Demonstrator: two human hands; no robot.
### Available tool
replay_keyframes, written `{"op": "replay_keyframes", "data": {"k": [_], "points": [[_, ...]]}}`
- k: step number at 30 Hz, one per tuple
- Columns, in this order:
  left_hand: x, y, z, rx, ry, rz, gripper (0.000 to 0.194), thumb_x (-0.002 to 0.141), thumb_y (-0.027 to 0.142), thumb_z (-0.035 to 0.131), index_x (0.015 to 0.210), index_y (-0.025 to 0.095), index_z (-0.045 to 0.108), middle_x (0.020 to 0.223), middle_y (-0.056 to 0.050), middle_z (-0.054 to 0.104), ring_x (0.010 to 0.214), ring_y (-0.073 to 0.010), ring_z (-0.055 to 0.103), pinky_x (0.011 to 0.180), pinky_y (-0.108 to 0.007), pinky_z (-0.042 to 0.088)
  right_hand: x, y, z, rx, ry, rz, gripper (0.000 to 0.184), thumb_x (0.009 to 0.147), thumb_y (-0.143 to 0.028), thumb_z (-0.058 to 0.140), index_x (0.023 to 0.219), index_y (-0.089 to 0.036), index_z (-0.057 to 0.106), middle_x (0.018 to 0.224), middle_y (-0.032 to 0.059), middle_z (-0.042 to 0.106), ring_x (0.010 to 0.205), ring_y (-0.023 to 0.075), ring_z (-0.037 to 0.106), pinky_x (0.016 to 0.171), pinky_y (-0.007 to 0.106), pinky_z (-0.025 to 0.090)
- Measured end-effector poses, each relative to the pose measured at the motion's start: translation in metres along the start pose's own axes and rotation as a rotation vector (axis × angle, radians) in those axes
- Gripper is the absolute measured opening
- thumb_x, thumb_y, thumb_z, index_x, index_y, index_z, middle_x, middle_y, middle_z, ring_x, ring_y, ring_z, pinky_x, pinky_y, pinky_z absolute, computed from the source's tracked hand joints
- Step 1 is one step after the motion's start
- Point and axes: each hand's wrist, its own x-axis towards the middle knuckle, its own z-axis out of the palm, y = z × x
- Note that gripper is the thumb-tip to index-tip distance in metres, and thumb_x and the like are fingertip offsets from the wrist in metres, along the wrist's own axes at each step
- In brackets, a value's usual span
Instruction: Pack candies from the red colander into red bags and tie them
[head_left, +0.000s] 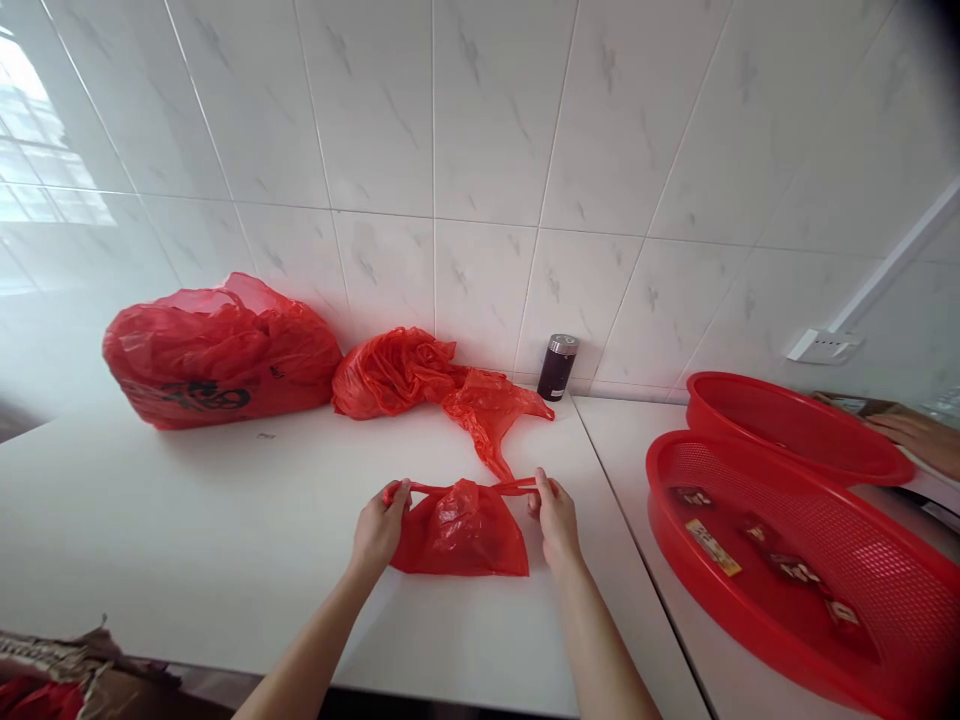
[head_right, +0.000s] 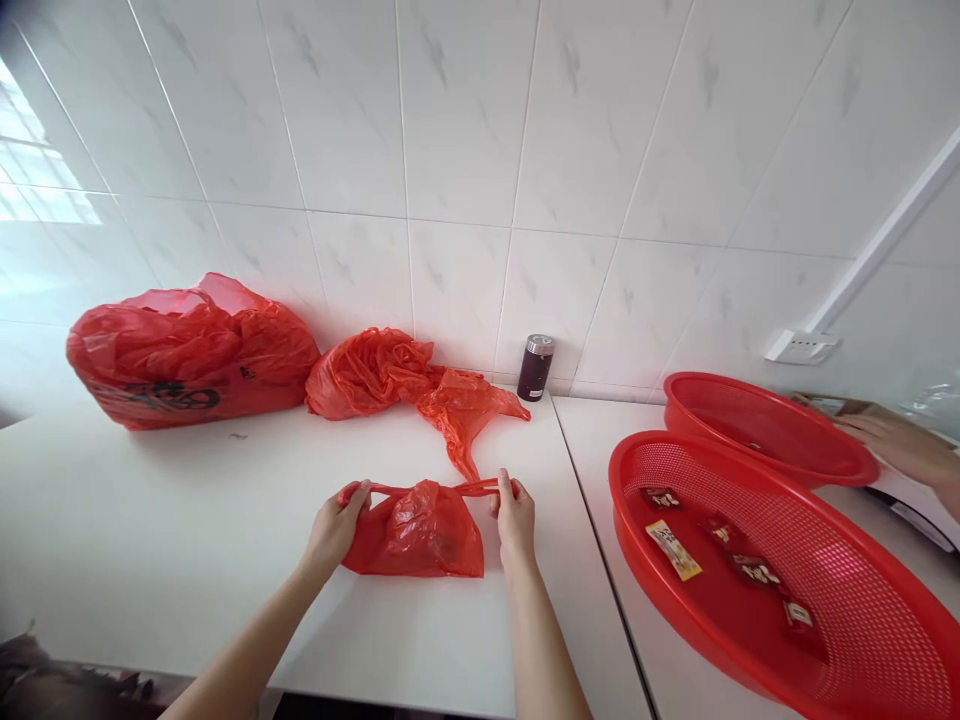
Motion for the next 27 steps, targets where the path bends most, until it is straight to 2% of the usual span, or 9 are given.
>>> {"op": "replay_keyframes", "data": {"k": [3, 6, 9, 12, 15, 18, 22, 26, 27], "points": [[0.0, 0.009, -0.01, -0.109, -0.012, 0.064, 0.053, 0.092, 0.056, 0.021, 0.066, 0.021, 0.052, 0.064, -0.002, 0.061, 0.059, -0.017, 0.059, 0.057, -0.027, 0.048, -0.006, -0.003, 0.005, -0.026, -0.109, 0.009, 0.04, 0.077, -0.058, 0.061, 0.079, -0.023, 0.044, 0.064, -0.0041, 0.056, 0.058, 0.0152, 0.055, 0.056, 0.026, 0.042], [0.001, 0.027, -0.021, -0.129, 0.121, 0.098, 0.041, 0.09, 0.054, 0.035, 0.101, 0.02, 0.057, 0.105, -0.011, 0.064, 0.086, -0.0251, 0.064, 0.073, -0.038, 0.051, -0.016, 0.002, 0.015, -0.207, -0.18, -0.037, 0.038, 0.07, -0.043, 0.072, 0.089, -0.025, 0.044, 0.072, -0.0043, 0.064, 0.066, 0.0184, 0.06, 0.059, 0.026, 0.042], [0.001, 0.052, -0.023, -0.01, 0.222, 0.301, 0.039, 0.09, 0.041, 0.044, 0.125, 0.024, 0.047, 0.14, -0.013, 0.042, 0.125, -0.0294, 0.044, 0.101, -0.047, 0.036, -0.024, 0.01, 0.024, -0.372, -0.181, -0.137, 0.027, 0.073, -0.034, 0.067, 0.087, -0.026, 0.045, 0.078, -0.0042, 0.067, 0.07, 0.0191, 0.062, 0.062, 0.028, 0.042], [0.001, 0.074, -0.013, 0.301, -0.064, 0.565, 0.035, 0.088, 0.025, 0.048, 0.123, 0.026, 0.052, 0.139, -0.01, 0.045, 0.129, -0.0285, 0.04, 0.104, -0.047, 0.031, -0.026, 0.017, 0.025, -0.269, -0.201, -0.18, 0.025, 0.075, -0.034, 0.066, 0.09, -0.026, 0.047, 0.08, -0.003, 0.066, 0.072, 0.0192, 0.062, 0.065, 0.029, 0.045], [0.007, 0.083, -0.003, 0.436, -0.345, 0.545, 0.03, 0.074, 0.014, 0.059, 0.103, 0.021, 0.064, 0.107, -0.013, 0.065, 0.1, -0.032, 0.06, 0.084, -0.046, 0.046, -0.023, 0.02, 0.02, -0.119, -0.21, -0.168, 0.031, 0.076, -0.041, 0.065, 0.093, -0.025, 0.046, 0.081, -0.0009, 0.065, 0.075, 0.0197, 0.062, 0.068, 0.03, 0.048], [0.012, 0.08, -0.019, 0.402, -0.429, 0.494, 0.017, 0.071, 0.014, 0.058, 0.085, 0.02, 0.066, 0.087, -0.009, 0.068, 0.083, -0.0293, 0.064, 0.071, -0.041, 0.049, -0.02, 0.02, 0.015, 0.006, -0.187, -0.149, 0.042, 0.075, -0.049, 0.066, 0.099, -0.023, 0.043, 0.078, -0.0002, 0.064, 0.073, 0.0192, 0.062, 0.067, 0.03, 0.049], [0.001, 0.065, -0.098, 0.241, -0.438, 0.366, 0.01, 0.075, 0.026, 0.06, 0.082, 0.024, 0.066, 0.08, -0.002, 0.068, 0.077, -0.0227, 0.064, 0.065, -0.031, 0.047, -0.016, 0.021, 0.006, 0.096, -0.092, -0.106, 0.048, 0.069, -0.052, 0.07, 0.096, -0.022, 0.046, 0.067, -0.0022, 0.06, 0.062, 0.016, 0.058, 0.061, 0.027, 0.047], [-0.037, 0.03, -0.218, -0.014, -0.343, 0.154, 0.027, 0.082, 0.04, 0.055, 0.098, 0.021, 0.066, 0.087, -0.003, 0.07, 0.076, -0.0208, 0.066, 0.064, -0.03, 0.051, -0.012, 0.029, 0.0, -0.038, -0.111, -0.072, 0.044, 0.07, -0.053, 0.071, 0.093, -0.019, 0.054, 0.072, 0.0001, 0.061, 0.063, 0.0146, 0.056, 0.063, 0.026, 0.046], [-0.049, 0.016, -0.249, -0.257, -0.3, 0.034, 0.032, 0.081, 0.038, 0.059, 0.105, 0.018, 0.065, 0.092, -0.005, 0.071, 0.08, -0.0229, 0.067, 0.068, -0.033, 0.053, -0.011, 0.031, -0.001, -0.065, -0.13, -0.071, 0.044, 0.069, -0.053, 0.071, 0.093, -0.019, 0.055, 0.074, 0.0006, 0.061, 0.064, 0.015, 0.056, 0.063, 0.027, 0.046]]}}
